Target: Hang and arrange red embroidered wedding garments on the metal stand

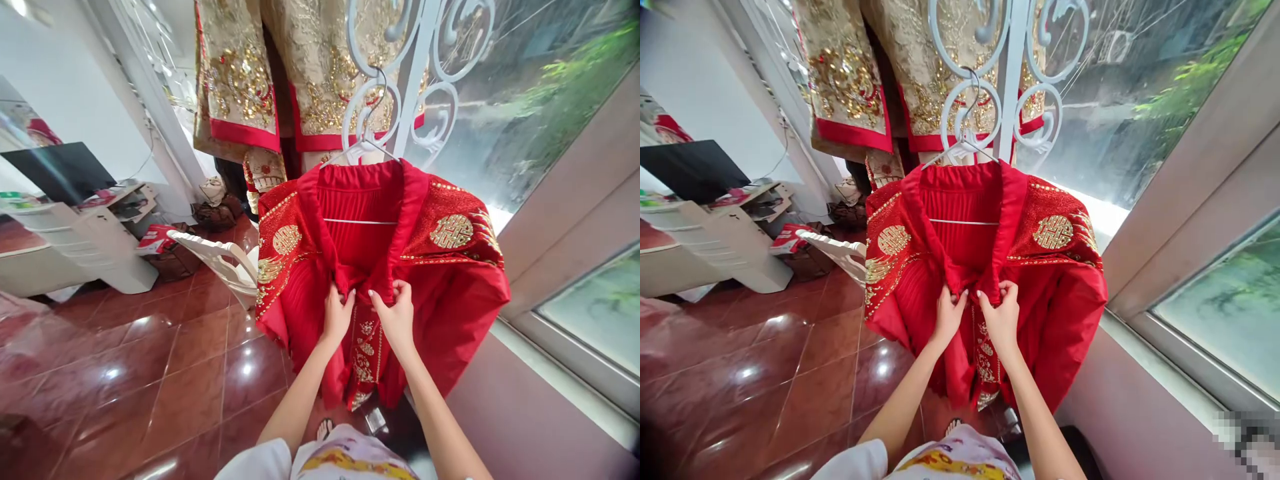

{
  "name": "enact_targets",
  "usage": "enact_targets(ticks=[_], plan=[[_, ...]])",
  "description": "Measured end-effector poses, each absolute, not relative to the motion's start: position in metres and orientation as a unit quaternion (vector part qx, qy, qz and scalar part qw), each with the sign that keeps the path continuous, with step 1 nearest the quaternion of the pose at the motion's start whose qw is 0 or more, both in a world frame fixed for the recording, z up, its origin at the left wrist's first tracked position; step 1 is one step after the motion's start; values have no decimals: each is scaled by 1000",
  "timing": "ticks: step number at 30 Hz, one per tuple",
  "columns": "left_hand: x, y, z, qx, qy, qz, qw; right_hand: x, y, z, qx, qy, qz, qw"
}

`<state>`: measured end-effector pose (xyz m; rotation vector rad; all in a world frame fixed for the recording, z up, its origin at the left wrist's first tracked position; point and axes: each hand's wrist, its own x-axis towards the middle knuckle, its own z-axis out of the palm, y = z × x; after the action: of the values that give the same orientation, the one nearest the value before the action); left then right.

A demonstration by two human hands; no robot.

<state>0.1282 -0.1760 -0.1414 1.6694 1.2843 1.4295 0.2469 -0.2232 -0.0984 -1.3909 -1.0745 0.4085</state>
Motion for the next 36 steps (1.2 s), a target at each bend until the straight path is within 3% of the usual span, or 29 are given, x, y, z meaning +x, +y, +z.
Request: enact_targets(ticks=[3, 8, 11, 13, 18, 22, 26, 31, 36], plan=[[125, -193, -160, 616, 481, 526, 336, 250, -243, -108, -664, -504, 192, 518], [114, -224, -182, 634, 458, 525, 336, 250, -266, -115, -703, -669, 7, 241], [116, -245, -190, 609, 450, 510, 408, 246, -270, -115, -710, -684, 51, 159], [120, -257, -193, 578, 457, 503, 451, 242, -268, -115, -687, -676, 182, 195], [131, -272, -193, 505, 448, 491, 551, 233, -258, -117, -558, -599, 381, 430], [128, -268, -188, 500, 425, 465, 593, 222, -256, -116, -510, -509, 521, 458], [110, -262, -172, 519, 410, 461, 591, 212, -261, -115, -463, -453, 555, 522], [79, -263, -143, 560, 432, 495, 504, 209, -266, -113, -460, -415, 540, 570], [71, -258, -114, 721, 411, 497, 254, 208, -268, -118, -498, -463, 480, 554]])
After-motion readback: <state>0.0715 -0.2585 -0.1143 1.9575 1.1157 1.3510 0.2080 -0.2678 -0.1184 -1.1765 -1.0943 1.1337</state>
